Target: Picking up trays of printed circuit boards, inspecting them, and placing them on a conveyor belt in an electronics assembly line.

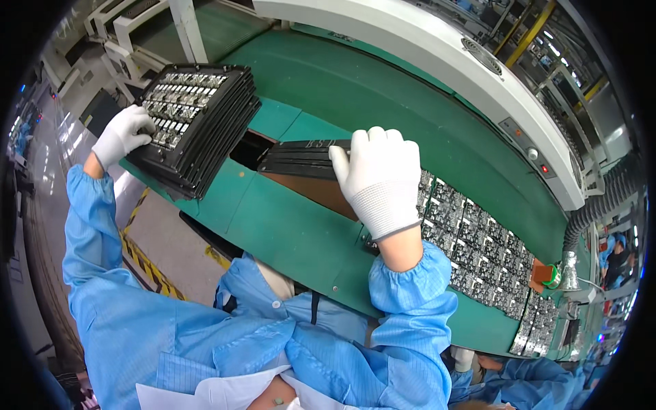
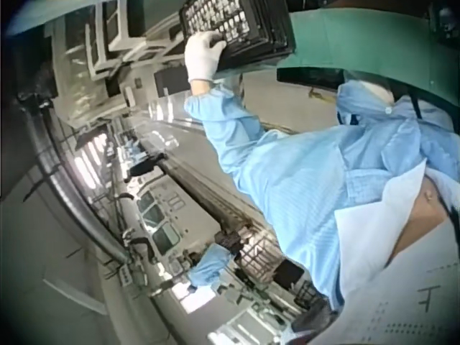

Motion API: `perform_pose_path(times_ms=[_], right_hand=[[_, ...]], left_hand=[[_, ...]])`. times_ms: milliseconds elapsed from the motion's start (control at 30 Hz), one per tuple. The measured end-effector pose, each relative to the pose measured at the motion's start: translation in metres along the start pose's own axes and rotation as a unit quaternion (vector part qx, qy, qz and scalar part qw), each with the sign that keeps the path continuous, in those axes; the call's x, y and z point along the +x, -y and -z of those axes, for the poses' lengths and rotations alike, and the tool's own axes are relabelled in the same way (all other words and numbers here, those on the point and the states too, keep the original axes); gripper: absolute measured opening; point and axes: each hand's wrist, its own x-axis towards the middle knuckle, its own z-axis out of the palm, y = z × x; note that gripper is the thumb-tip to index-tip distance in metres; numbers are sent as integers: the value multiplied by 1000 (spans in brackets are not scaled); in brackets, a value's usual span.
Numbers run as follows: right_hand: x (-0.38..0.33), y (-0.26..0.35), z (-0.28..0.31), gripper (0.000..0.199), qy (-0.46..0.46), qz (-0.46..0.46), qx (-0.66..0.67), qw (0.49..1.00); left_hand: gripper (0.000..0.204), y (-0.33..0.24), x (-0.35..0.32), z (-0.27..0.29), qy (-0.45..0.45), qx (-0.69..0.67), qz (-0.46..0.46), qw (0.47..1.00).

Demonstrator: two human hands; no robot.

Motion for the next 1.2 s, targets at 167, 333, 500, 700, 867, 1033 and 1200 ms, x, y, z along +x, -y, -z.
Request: perform_pose_path(times_ms=[167, 333, 500, 700, 867, 1033, 1200], right_hand=[[-2, 3, 4, 29, 7, 7, -9, 1000], [-3, 5, 6, 29, 9, 14, -5, 1000], [1, 8, 12, 31, 35, 13, 1, 999], [9, 9, 22, 34, 108, 39, -13, 993], [25, 29, 44, 35, 86, 108, -58, 989], [49, 97, 50, 37, 69, 190, 61, 977], [88, 146, 12, 32, 100, 282, 140, 944]], left_hand=[[15, 7, -3, 1, 7, -23, -30, 999], [18, 15, 0, 2, 39, -79, -26, 996], [19, 24, 3, 2, 50, -62, -64, 995], [20, 35, 6, 1, 68, -66, -104, 990], [22, 35, 14, 4, 95, -34, -127, 987], [29, 34, 23, 8, 133, -18, -149, 980], [29, 29, 7, 19, 7, 23, -283, 959]])
